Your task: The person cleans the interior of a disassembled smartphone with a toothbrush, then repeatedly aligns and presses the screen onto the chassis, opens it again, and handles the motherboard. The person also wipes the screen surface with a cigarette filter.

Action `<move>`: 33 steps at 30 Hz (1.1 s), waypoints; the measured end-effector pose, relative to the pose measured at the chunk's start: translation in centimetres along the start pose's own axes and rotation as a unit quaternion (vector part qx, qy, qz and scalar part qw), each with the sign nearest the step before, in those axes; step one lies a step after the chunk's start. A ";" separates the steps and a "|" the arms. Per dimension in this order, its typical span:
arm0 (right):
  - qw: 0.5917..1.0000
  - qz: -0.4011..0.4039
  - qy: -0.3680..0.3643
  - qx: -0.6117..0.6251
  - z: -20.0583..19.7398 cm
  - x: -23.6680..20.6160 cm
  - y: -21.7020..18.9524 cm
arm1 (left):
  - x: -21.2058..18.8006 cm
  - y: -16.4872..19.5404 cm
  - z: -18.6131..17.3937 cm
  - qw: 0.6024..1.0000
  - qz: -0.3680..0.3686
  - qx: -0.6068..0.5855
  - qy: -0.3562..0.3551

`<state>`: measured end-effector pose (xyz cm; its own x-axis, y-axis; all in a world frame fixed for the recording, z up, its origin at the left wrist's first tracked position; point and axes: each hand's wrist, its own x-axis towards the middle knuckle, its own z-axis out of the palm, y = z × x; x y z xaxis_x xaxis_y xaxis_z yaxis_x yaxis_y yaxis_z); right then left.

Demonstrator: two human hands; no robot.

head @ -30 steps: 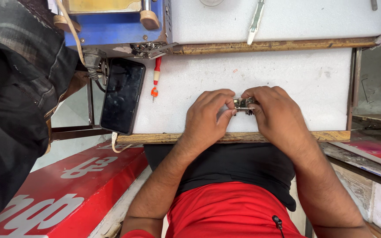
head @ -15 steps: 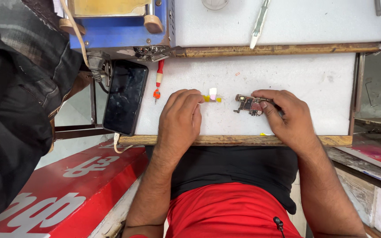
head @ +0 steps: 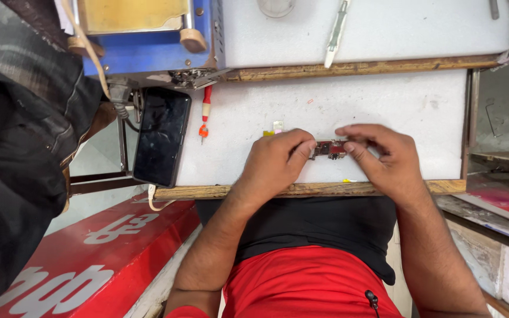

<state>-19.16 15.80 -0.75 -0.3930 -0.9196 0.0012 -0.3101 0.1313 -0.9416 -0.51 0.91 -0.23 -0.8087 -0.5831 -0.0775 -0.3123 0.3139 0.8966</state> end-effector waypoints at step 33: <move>0.995 0.054 0.023 0.083 -0.5 -0.7 1.9 | 0.0 0.1 0.1 0.960 -0.096 -0.204 -0.167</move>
<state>-19.87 16.88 -2.41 -0.4562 -0.8852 -0.0912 -0.1184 0.1619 -0.9797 -0.62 1.01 -0.21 -0.8923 -0.3057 -0.3321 -0.3048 -0.1347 0.9429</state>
